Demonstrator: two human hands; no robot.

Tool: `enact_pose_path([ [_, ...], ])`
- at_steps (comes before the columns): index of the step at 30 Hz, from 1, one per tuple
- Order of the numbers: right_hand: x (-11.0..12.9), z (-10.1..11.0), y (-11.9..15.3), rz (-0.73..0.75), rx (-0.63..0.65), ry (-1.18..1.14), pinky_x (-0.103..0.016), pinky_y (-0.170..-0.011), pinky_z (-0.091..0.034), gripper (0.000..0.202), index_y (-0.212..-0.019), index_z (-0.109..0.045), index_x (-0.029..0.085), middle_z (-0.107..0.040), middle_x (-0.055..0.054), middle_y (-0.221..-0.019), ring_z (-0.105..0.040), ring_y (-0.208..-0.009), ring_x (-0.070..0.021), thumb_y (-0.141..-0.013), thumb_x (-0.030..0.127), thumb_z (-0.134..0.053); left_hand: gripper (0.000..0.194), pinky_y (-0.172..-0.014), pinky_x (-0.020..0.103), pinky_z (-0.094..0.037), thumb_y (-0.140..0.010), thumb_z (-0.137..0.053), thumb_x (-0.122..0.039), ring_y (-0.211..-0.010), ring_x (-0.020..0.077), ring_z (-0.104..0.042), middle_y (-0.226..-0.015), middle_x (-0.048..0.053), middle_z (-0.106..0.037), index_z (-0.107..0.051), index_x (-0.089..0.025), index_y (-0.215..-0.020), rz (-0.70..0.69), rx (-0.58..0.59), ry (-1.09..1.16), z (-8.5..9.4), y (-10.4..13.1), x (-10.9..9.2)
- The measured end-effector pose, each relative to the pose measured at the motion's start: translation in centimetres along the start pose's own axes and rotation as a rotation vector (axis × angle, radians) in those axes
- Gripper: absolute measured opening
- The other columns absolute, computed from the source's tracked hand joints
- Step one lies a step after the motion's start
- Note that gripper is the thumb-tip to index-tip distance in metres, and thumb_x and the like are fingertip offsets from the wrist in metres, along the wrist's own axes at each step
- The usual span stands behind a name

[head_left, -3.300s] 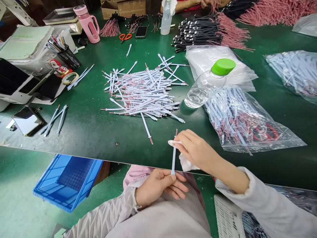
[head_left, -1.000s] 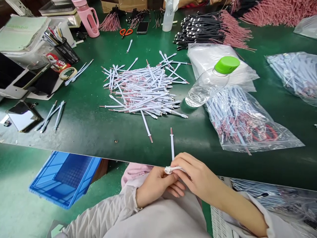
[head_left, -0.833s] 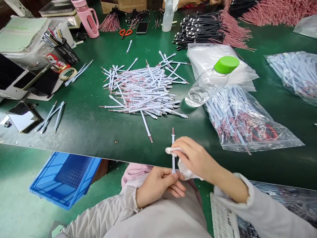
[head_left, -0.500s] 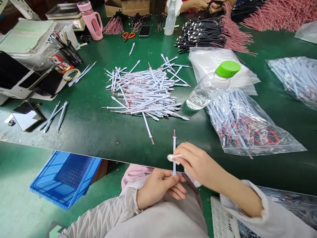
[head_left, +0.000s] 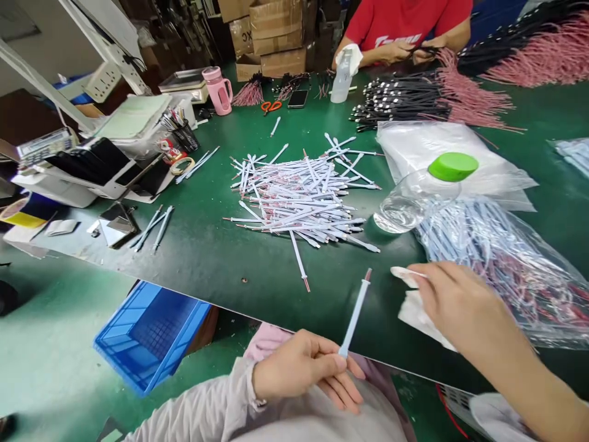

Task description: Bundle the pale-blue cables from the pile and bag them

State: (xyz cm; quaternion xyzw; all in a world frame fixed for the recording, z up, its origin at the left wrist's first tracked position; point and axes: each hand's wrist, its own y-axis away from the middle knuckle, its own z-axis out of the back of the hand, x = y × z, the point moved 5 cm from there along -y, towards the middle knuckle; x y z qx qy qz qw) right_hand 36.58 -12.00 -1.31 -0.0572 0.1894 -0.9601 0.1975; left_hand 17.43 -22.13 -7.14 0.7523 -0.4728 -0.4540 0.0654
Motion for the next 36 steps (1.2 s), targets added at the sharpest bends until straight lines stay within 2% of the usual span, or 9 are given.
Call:
enact_pose_path([
  [2, 0.5, 1.6, 0.5, 0.01, -0.055, 0.059, -0.043, -0.081, -0.041, 0.025, -0.103, -0.06, 0.012, -0.058, -0.017, -0.096, -0.053, -0.088, -0.0308, -0.088, 0.022, -0.043, 0.043, -0.059, 0.022, -0.048, -0.075, -0.06, -0.052, -0.061, 0.0126, -0.062, -0.071, 0.007, -0.064, -0.063, -0.01, -0.086, 0.043, 0.056, -0.104, 0.5, 0.6, -1.5],
  [5, 5.1, 2.6, 1.2, 0.264, -0.006, -0.132, -0.043, -0.085, -0.04, 0.038, -0.123, -0.052, 0.017, -0.056, -0.015, -0.111, -0.054, -0.097, -0.0294, -0.087, 0.022, -0.04, 0.046, -0.056, 0.021, -0.048, -0.073, -0.058, -0.057, -0.056, 0.011, -0.06, -0.065, 0.004, -0.061, -0.062, -0.012, -0.079, 0.079, 0.121, -0.245, 0.7, 1.2, -4.0],
  [9, 9.5, 3.1, 1.9, 0.387, -0.012, -0.423, -0.031, -0.072, -0.045, 0.032, -0.107, -0.059, 0.019, -0.063, -0.008, -0.093, -0.06, -0.084, -0.0203, -0.086, 0.011, -0.036, 0.043, -0.057, 0.02, -0.048, -0.081, -0.049, -0.054, -0.057, 0.01, -0.06, -0.066, 0.003, -0.061, -0.061, -0.014, -0.082, 0.066, 0.301, -0.418, -0.5, 1.8, -7.0],
  [12, 8.1, 3.2, 1.3, 0.056, 0.033, -0.713, -0.026, -0.062, -0.045, 0.02, -0.095, -0.06, 0.023, -0.064, -0.003, -0.08, -0.059, -0.069, -0.0153, -0.088, 0.019, -0.042, 0.041, -0.054, 0.02, -0.046, -0.089, -0.038, -0.046, -0.059, 0.012, -0.061, -0.069, 0.005, -0.062, -0.063, -0.013, -0.086, -0.079, 0.189, -0.635, 0.6, 1.6, -10.2],
  [16, 5.6, 1.3, 1.4, -0.591, 0.266, -1.28, -0.024, -0.043, -0.036, 0.025, -0.101, -0.057, 0.025, -0.058, -0.001, -0.066, -0.043, -0.045, -0.0102, -0.087, 0.042, -0.046, 0.024, -0.062, 0.022, -0.046, -0.087, -0.043, -0.027, -0.062, 0.012, -0.06, -0.072, 0.002, -0.064, -0.064, -0.016, -0.088, -0.515, -0.475, -1.14, 5.0, 0.6, -17.1],
  [19, 5.3, -1.2, 1.6, -0.86, 0.376, -1.554, -0.022, -0.04, -0.024, 0.039, -0.107, -0.053, 0.022, -0.054, -0.001, -0.062, -0.033, -0.043, -0.0075, -0.08, 0.05, -0.053, 0.019, -0.077, 0.027, -0.045, -0.084, -0.046, -0.017, -0.076, 0.0149, -0.06, -0.085, 0.003, -0.064, -0.063, -0.018, -0.093, -0.662, -0.724, -1.47, 6.8, -0.7, -20.7],
  [25, 0.8, -5.0, 0.9, -0.993, 0.397, -1.533, -0.02, -0.04, -0.018, 0.056, -0.123, -0.044, 0.019, -0.048, 0.003, -0.055, -0.027, -0.04, -0.0056, -0.075, 0.043, -0.058, 0.043, -0.082, 0.032, -0.044, -0.076, -0.065, -0.028, -0.096, 0.0221, -0.054, -0.108, 0.011, -0.054, -0.047, -0.013, -0.112, -0.41, -0.744, -2.062, 7.4, -3.8, -22.2],
  [32, -3.5, -6.4, -4.5, -0.957, 0.415, -1.417, -0.019, -0.037, -0.014, 0.044, -0.122, -0.046, 0.013, -0.044, 0.003, -0.051, -0.023, -0.037, -0.005, -0.079, 0.023, -0.047, 0.011, -0.075, 0.032, -0.045, -0.081, -0.056, -0.02, -0.094, 0.0253, -0.055, -0.093, 0.011, -0.06, -0.06, -0.012, -0.087, -0.283, -0.689, -2.235, 6.4, -4.8, -24.5],
  [36, -4.1, -7.0, -6.3, -0.949, 0.383, -1.364, -0.02, -0.037, -0.015, 0.041, -0.119, -0.05, 0.012, -0.044, 0.003, -0.049, -0.024, -0.038, -0.0056, -0.079, 0.022, -0.048, 0.012, -0.068, 0.032, -0.044, -0.08, -0.055, -0.019, -0.081, 0.0263, -0.059, -0.077, 0.012, -0.062, -0.063, -0.012, -0.073, -0.171, -0.676, -2.294, 6.0, -3.5, -26.6],
])
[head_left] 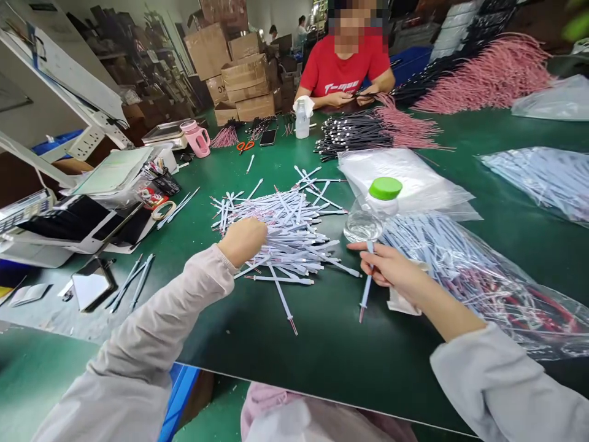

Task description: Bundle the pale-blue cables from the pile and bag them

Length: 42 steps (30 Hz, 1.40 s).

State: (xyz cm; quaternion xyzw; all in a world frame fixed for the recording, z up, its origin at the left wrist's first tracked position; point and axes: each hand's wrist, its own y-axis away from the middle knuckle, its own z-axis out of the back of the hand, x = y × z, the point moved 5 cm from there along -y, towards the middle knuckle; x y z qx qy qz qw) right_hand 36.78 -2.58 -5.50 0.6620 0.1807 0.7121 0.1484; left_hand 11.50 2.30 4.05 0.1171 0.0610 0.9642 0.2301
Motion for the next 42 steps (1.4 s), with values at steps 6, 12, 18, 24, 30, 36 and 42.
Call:
enact_pose_path([
  [6, 0.2, -0.4, 1.5, 0.04, 0.076, 0.016, -0.021, -0.04, -0.017, 0.045, -0.106, -0.058, 0.013, -0.047, 0.002, -0.049, -0.027, -0.04, -0.0066, -0.079, 0.049, -0.053, 0.023, -0.054, 0.023, -0.035, -0.077, -0.052, -0.028, -0.056, 0.0161, -0.055, -0.056, 0.001, -0.059, -0.057, -0.019, -0.056, -0.002, 0.229, 0.233, 1.1, 2.3, 4.1],
  [12, 0.8, -1.9, 3.1, 0.013, 0.131, 0.018, -0.026, -0.054, -0.038, 0.043, -0.098, -0.061, 0.013, -0.058, -0.004, -0.054, -0.052, -0.056, -0.0145, -0.082, 0.051, -0.05, 0.022, -0.051, 0.02, -0.039, -0.073, -0.057, -0.035, -0.056, 0.0153, -0.056, -0.058, 0.001, -0.061, -0.061, -0.018, -0.06, 0.113, 0.446, 0.747, 0.4, 6.1, 8.6],
  [18, -0.7, -6.6, 5.1, -0.118, 0.382, -0.343, -0.02, -0.042, -0.027, 0.035, -0.098, -0.062, 0.015, -0.052, 0.0, -0.063, -0.039, -0.044, -0.0055, -0.081, 0.045, -0.056, 0.024, -0.05, 0.018, -0.042, -0.078, -0.058, -0.039, -0.056, 0.0109, -0.055, -0.066, 0.002, -0.061, -0.06, -0.015, -0.074, 0.224, 0.328, 1.273, -1.3, 8.2, 4.9],
  [24, -1.0, -8.0, 5.0, -0.039, 0.324, -0.778, -0.018, -0.04, -0.018, 0.024, -0.097, -0.064, 0.019, -0.041, 0.003, -0.066, -0.017, -0.043, -0.0019, -0.08, 0.034, -0.06, 0.029, -0.049, 0.017, -0.046, -0.076, -0.063, -0.038, -0.06, 0.012, -0.062, -0.072, 0.003, -0.059, -0.059, -0.011, -0.086, 0.115, 0.499, 1.838, -6.6, 6.7, -7.2],
  [30, 0.7, -4.8, 4.4, 0.144, 0.164, -0.705, -0.021, -0.042, -0.022, 0.022, -0.095, -0.064, 0.02, -0.043, 0.002, -0.069, -0.023, -0.045, -0.0036, -0.075, 0.028, -0.065, 0.036, -0.049, 0.015, -0.046, -0.073, -0.065, -0.041, -0.062, 0.0124, -0.063, -0.072, 0.003, -0.057, -0.06, -0.01, -0.091, 0.099, 0.616, 2.03, -7.9, 5.8, -11.7],
  [36, 1.6, -3.3, 3.8, 0.167, 0.085, -0.575, -0.022, -0.04, -0.019, 0.021, -0.069, -0.055, 0.019, -0.045, 0.004, -0.064, -0.025, -0.043, -0.003, -0.069, 0.032, -0.072, 0.036, -0.045, 0.018, -0.046, -0.079, -0.056, -0.045, -0.064, 0.0156, -0.064, -0.074, 0.006, -0.06, -0.061, -0.011, -0.093, -0.022, 0.542, 1.649, -8.0, 5.9, -10.3],
  [42, 2.7, -3.0, 2.0, 0.109, 0.105, -0.508, -0.019, -0.041, -0.021, 0.027, -0.071, -0.051, 0.018, -0.045, 0.003, -0.066, -0.03, -0.047, -0.0032, -0.066, 0.032, -0.074, 0.033, -0.048, 0.019, -0.047, -0.085, -0.049, -0.042, -0.065, 0.0161, -0.065, -0.076, 0.008, -0.063, -0.057, -0.01, -0.091, -0.052, 0.211, 1.515, -8.1, 1.2, -6.9],
])
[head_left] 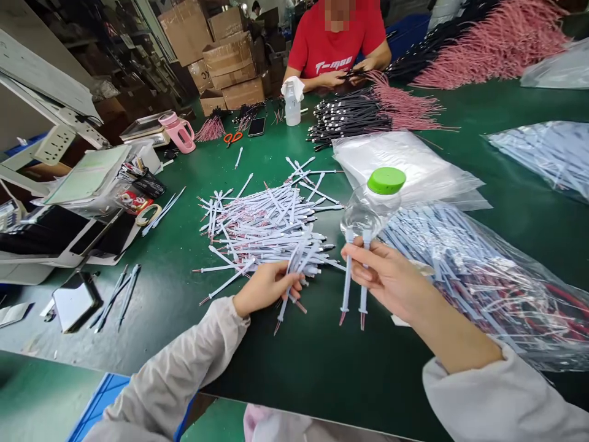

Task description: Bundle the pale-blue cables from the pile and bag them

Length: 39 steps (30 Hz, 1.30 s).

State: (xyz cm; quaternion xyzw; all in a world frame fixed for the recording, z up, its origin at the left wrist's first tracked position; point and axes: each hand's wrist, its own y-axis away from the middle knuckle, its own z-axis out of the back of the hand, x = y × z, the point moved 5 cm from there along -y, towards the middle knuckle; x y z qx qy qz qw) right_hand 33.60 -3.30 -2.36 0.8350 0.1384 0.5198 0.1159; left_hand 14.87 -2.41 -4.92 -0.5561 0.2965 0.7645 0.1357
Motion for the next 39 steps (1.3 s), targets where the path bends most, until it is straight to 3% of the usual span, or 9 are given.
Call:
enact_pose_path([
  [3, -0.4, -1.2, -0.7, -0.034, 0.056, 0.061, -0.019, -0.041, -0.018, 0.029, -0.073, -0.05, 0.018, -0.046, 0.003, -0.067, -0.028, -0.047, -0.0028, -0.067, 0.033, -0.074, 0.031, -0.048, 0.019, -0.046, -0.086, -0.049, -0.038, -0.065, 0.0158, -0.065, -0.079, 0.01, -0.065, -0.057, -0.009, -0.09, -0.094, -0.146, -0.041, 2.0, -3.3, -0.5],
  [6, -1.0, -1.5, -1.0, -0.032, 0.055, 0.11, -0.02, -0.042, -0.017, 0.03, -0.071, -0.049, 0.018, -0.038, 0.005, -0.058, -0.026, -0.047, -0.0039, -0.068, 0.035, -0.073, 0.03, -0.05, 0.019, -0.047, -0.084, -0.053, -0.038, -0.07, 0.0167, -0.065, -0.082, 0.012, -0.065, -0.058, -0.009, -0.091, -0.099, -0.258, 0.018, 3.1, -5.0, -0.8],
  [8, -1.4, -1.2, -1.1, -0.026, 0.03, 0.119, -0.02, -0.042, -0.017, 0.031, -0.069, -0.048, 0.018, -0.033, 0.006, -0.054, -0.025, -0.047, -0.0046, -0.067, 0.035, -0.073, 0.033, -0.053, 0.019, -0.049, -0.082, -0.056, -0.039, -0.075, 0.0178, -0.066, -0.087, 0.012, -0.064, -0.058, -0.009, -0.095, -0.05, -0.217, 0.142, 2.6, -4.8, -0.8],
  [12, -2.1, -0.1, -1.2, -0.043, -0.03, 0.084, -0.02, -0.043, -0.019, 0.031, -0.069, -0.047, 0.018, -0.034, 0.006, -0.055, -0.027, -0.048, -0.0049, -0.068, 0.035, -0.073, 0.037, -0.055, 0.019, -0.05, -0.079, -0.06, -0.043, -0.079, 0.0203, -0.066, -0.085, 0.008, -0.062, -0.06, -0.011, -0.099, 0.059, -0.031, 0.335, -0.5, -2.5, -0.6],
  [17, -2.7, -0.2, -1.1, -0.06, -0.009, -0.007, -0.018, -0.042, -0.018, 0.025, -0.075, -0.049, 0.019, -0.045, 0.004, -0.066, -0.032, -0.05, -0.0041, -0.072, 0.032, -0.069, 0.038, -0.054, 0.021, -0.052, -0.077, -0.062, -0.041, -0.079, 0.0216, -0.066, -0.08, 0.01, -0.064, -0.062, -0.009, -0.098, 0.081, -0.04, 0.345, -2.9, -0.8, -0.5],
  [21, -3.1, -0.8, -0.8, -0.119, 0.101, -0.101, -0.017, -0.043, -0.023, 0.018, -0.086, -0.058, 0.017, -0.043, 0.003, -0.067, -0.033, -0.053, -0.0044, -0.076, 0.03, -0.066, 0.035, -0.052, 0.02, -0.052, -0.076, -0.064, -0.039, -0.073, 0.0189, -0.065, -0.077, 0.009, -0.064, -0.062, -0.008, -0.092, 0.059, -0.044, 0.352, -3.1, -0.8, -0.7],
  [25, -3.2, -0.9, -0.7, -0.153, 0.173, -0.108, -0.016, -0.044, -0.024, 0.02, -0.087, -0.062, 0.015, -0.038, 0.003, -0.065, -0.031, -0.053, -0.0041, -0.076, 0.031, -0.066, 0.032, -0.054, 0.021, -0.053, -0.077, -0.063, -0.038, -0.064, 0.0136, -0.062, -0.075, 0.006, -0.063, -0.063, -0.009, -0.089, 0.046, 0.037, 0.343, -3.2, -0.7, -0.9],
  [31, -2.9, -0.3, -1.1, -0.048, 0.061, 0.04, -0.018, -0.042, -0.022, 0.024, -0.073, -0.053, 0.016, -0.043, 0.003, -0.067, -0.031, -0.049, -0.0029, -0.073, 0.033, -0.069, 0.038, -0.054, 0.02, -0.054, -0.076, -0.063, -0.039, -0.064, 0.0124, -0.06, -0.079, 0.007, -0.063, -0.063, -0.008, -0.098, 0.089, 0.135, 0.322, -3.6, -0.6, -0.6],
  [39, -3.0, 0.5, -1.5, 0.048, -0.009, 0.136, -0.018, -0.041, -0.023, 0.027, -0.074, -0.052, 0.017, -0.043, 0.003, -0.066, -0.034, -0.049, -0.0049, -0.074, 0.039, -0.067, 0.038, -0.058, 0.023, -0.055, -0.078, -0.061, -0.04, -0.076, 0.0186, -0.064, -0.087, 0.011, -0.065, -0.063, -0.008, -0.099, 0.132, 0.205, 0.302, -3.6, -0.3, -0.5],
])
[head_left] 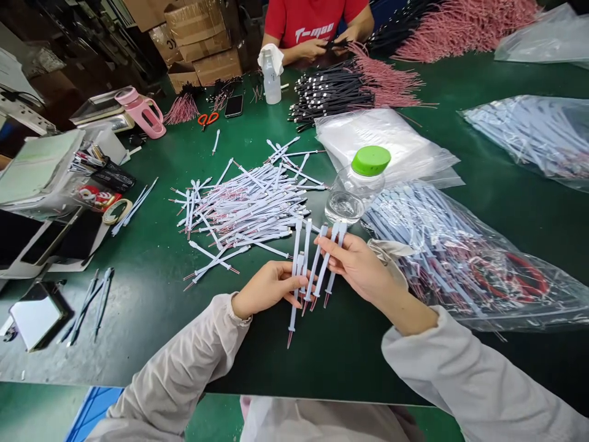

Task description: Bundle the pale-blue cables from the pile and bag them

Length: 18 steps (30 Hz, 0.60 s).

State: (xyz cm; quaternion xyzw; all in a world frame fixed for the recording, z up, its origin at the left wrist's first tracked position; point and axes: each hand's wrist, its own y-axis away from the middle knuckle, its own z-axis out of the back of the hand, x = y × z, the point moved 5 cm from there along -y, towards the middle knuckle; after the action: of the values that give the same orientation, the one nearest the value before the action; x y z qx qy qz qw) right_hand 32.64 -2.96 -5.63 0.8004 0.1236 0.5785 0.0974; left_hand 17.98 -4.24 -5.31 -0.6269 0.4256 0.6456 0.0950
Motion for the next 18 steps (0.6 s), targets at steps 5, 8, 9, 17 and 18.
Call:
enact_pose_path([
  [5, -0.1, 0.1, -0.1, 0.022, -0.007, 0.036, -0.021, -0.044, -0.029, 0.026, -0.072, -0.054, 0.018, -0.04, 0.003, -0.064, -0.036, -0.053, -0.0079, -0.077, 0.043, -0.062, 0.04, -0.059, 0.024, -0.055, -0.077, -0.061, -0.042, -0.077, 0.0205, -0.065, -0.087, 0.012, -0.066, -0.064, -0.008, -0.098, 0.008, 0.003, -0.021, 0.0, 0.0, 0.0],
  [8, -0.1, 0.3, -0.1, 0.04, -0.024, 0.081, -0.024, -0.051, -0.036, 0.026, -0.072, -0.057, 0.019, -0.048, 0.001, -0.067, -0.042, -0.057, -0.0104, -0.079, 0.043, -0.06, 0.042, -0.059, 0.025, -0.054, -0.075, -0.063, -0.044, -0.078, 0.0215, -0.066, -0.09, 0.013, -0.066, -0.064, -0.009, -0.1, 0.031, 0.006, -0.002, 0.0, -0.1, 0.0],
  [9, -0.1, 0.3, -0.1, 0.04, -0.038, 0.069, -0.025, -0.056, -0.039, 0.025, -0.072, -0.057, 0.019, -0.052, -0.001, -0.071, -0.046, -0.062, -0.0119, -0.079, 0.043, -0.059, 0.043, -0.059, 0.024, -0.054, -0.075, -0.063, -0.044, -0.079, 0.0219, -0.066, -0.09, 0.013, -0.066, -0.063, -0.009, -0.1, 0.045, 0.01, 0.019, -0.1, 0.0, 0.0],
  [17, -0.2, -0.8, 0.3, -0.202, 0.125, -0.359, -0.018, -0.045, -0.032, 0.019, -0.081, -0.056, 0.016, -0.038, 0.005, -0.057, -0.031, -0.047, -0.0053, -0.076, 0.031, -0.066, 0.039, -0.06, 0.023, -0.053, -0.08, -0.059, -0.042, -0.082, 0.0227, -0.066, -0.094, 0.016, -0.066, -0.063, -0.01, -0.103, 0.082, 0.1, 0.1, -0.6, 0.4, 0.1],
  [18, -0.2, -0.9, 0.4, -0.219, 0.161, -0.369, -0.017, -0.042, -0.027, 0.019, -0.079, -0.056, 0.015, -0.034, 0.006, -0.056, -0.027, -0.046, -0.0044, -0.076, 0.03, -0.067, 0.039, -0.06, 0.023, -0.053, -0.08, -0.059, -0.042, -0.082, 0.0229, -0.066, -0.094, 0.016, -0.066, -0.063, -0.01, -0.103, 0.084, 0.116, 0.104, -0.7, 0.4, 0.1],
])
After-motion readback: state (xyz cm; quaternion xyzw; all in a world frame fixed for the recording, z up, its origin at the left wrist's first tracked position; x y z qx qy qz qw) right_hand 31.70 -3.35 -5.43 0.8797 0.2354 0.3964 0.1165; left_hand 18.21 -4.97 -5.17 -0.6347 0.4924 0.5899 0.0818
